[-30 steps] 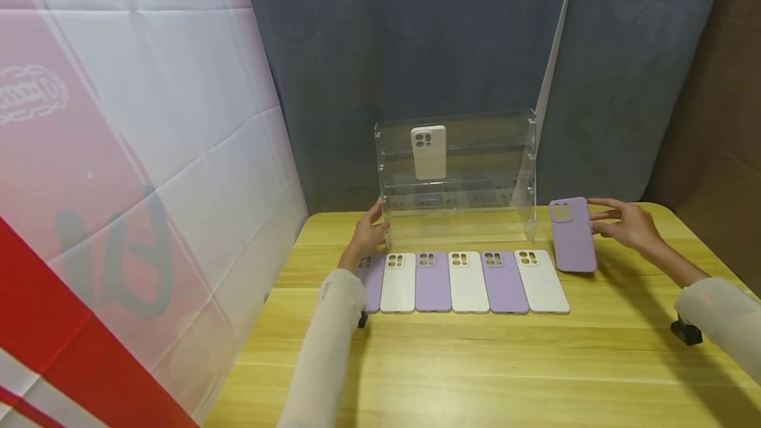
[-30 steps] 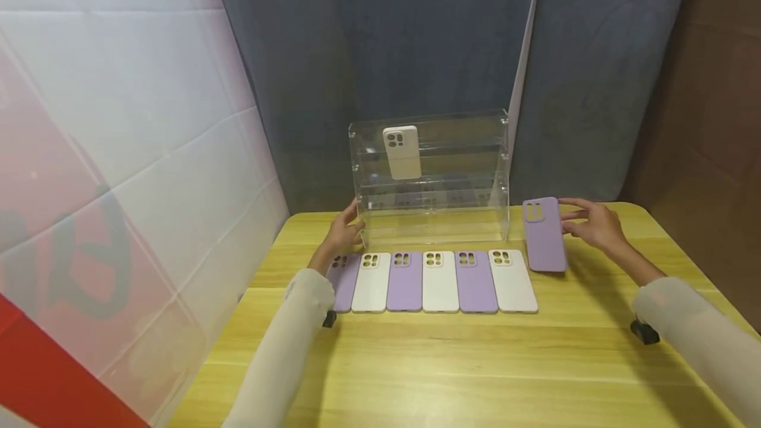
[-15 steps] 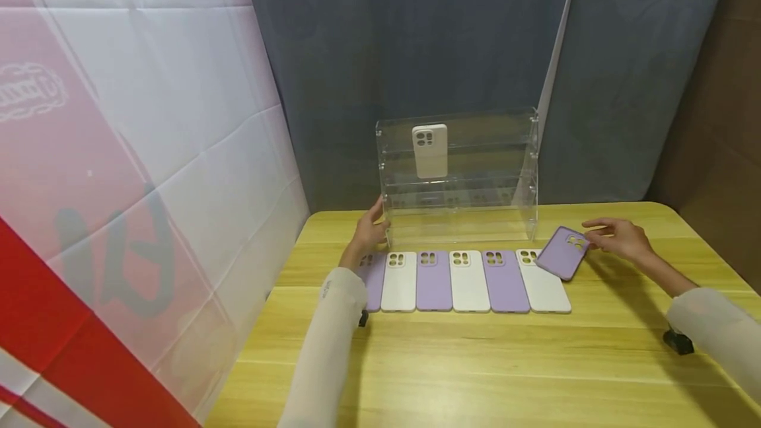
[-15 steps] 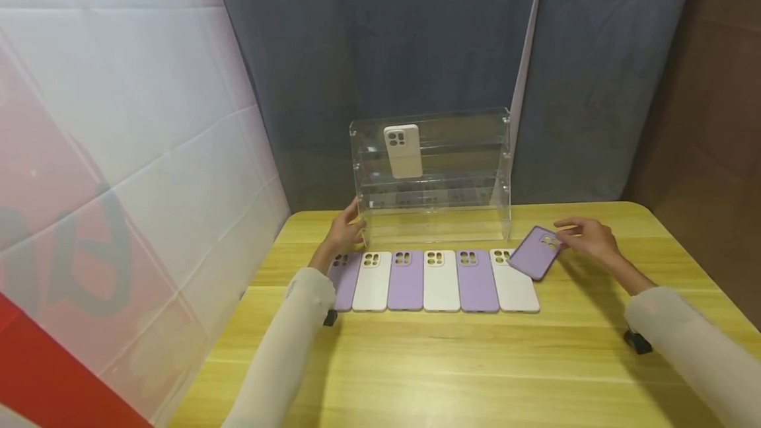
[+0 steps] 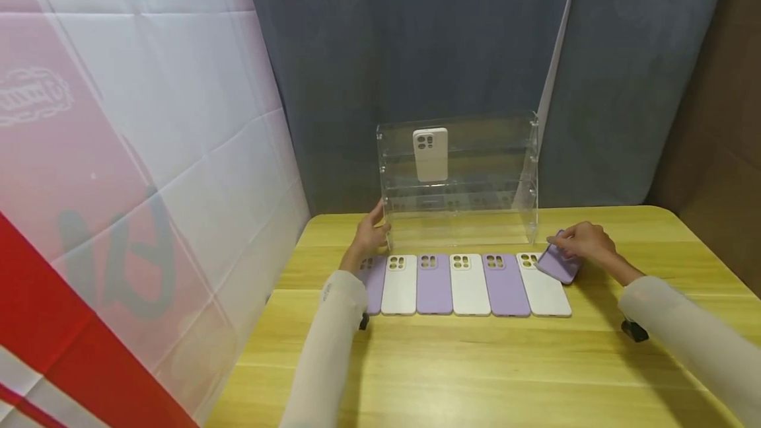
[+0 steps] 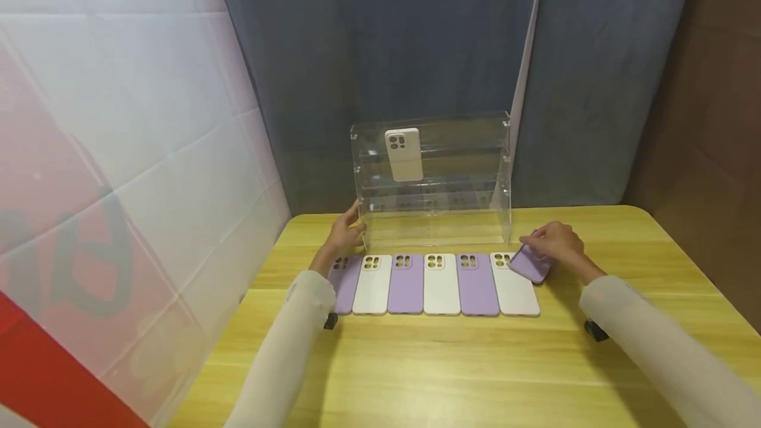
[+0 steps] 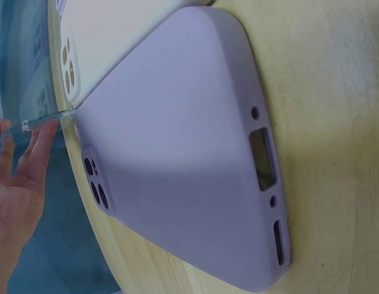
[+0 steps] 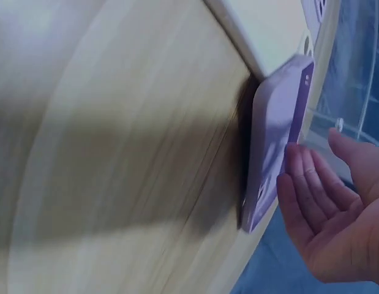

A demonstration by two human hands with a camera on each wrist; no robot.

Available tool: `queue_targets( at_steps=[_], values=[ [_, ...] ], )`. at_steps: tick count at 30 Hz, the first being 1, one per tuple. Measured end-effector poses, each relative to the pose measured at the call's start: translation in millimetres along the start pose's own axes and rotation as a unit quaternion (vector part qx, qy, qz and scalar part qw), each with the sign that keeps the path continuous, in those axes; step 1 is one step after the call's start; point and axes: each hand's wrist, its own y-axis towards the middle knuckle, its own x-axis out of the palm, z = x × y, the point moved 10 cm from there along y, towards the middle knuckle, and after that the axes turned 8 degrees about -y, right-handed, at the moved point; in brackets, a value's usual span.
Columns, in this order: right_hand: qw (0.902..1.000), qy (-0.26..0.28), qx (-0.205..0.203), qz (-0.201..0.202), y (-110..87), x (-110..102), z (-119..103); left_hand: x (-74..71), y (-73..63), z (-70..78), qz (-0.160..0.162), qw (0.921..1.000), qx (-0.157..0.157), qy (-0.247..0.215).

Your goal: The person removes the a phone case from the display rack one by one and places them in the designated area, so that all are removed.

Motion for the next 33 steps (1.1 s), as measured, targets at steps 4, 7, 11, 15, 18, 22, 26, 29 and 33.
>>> queue_targets(
  at_steps=[4, 7, 11, 15, 18, 22, 26, 29, 33],
  values=[
    [0.9995, -0.017, 0.026, -0.01, -0.1, 7, -3, 2.9, -0.2, 1.1, 0.002, 1.0, 0.006, 0.005],
    [0.9991, -0.025, 0.033, -0.008, -2.1, 8, -7, 5.4, -0.4, 2.7, 0.002, 0.9999, 0.01, 0.006],
    [0.9992, -0.016, 0.036, 0.007, -3.7, 7, -8, 7.7, -0.2, 5.9, -0.003, 0.9999, 0.016, -0.004],
    [0.9989, 0.013, 0.039, 0.021, -4.2, 6, -2, 10.0, 1.3, 8.1, -0.009, 0.9996, 0.022, -0.014],
    [0.9984, 0.03, 0.044, 0.02, -5.3, 6, 3, 11.1, 1.8, 7.7, -0.01, 0.9996, 0.022, -0.013],
    [0.9956, 0.079, 0.051, 0.007, -8.8, 5, 9, 11.1, 1.8, 5.8, -0.005, 0.9999, 0.015, -0.008],
    [0.987, 0.152, 0.046, -0.021, -13.5, 0, 12, 9.9, 1.6, 4.5, -0.002, 1.0, 0.008, -0.001],
    [0.9829, 0.174, 0.031, -0.051, -18.3, -5, 13, 7.9, 1.9, 3.8, 0.001, 1.0, 0.007, 0.002],
    [0.9809, 0.17, 0.014, -0.094, -21.7, -7, 19, 4.0, 1.9, 4.0, 0.007, 0.9999, 0.008, 0.002]
  ],
)
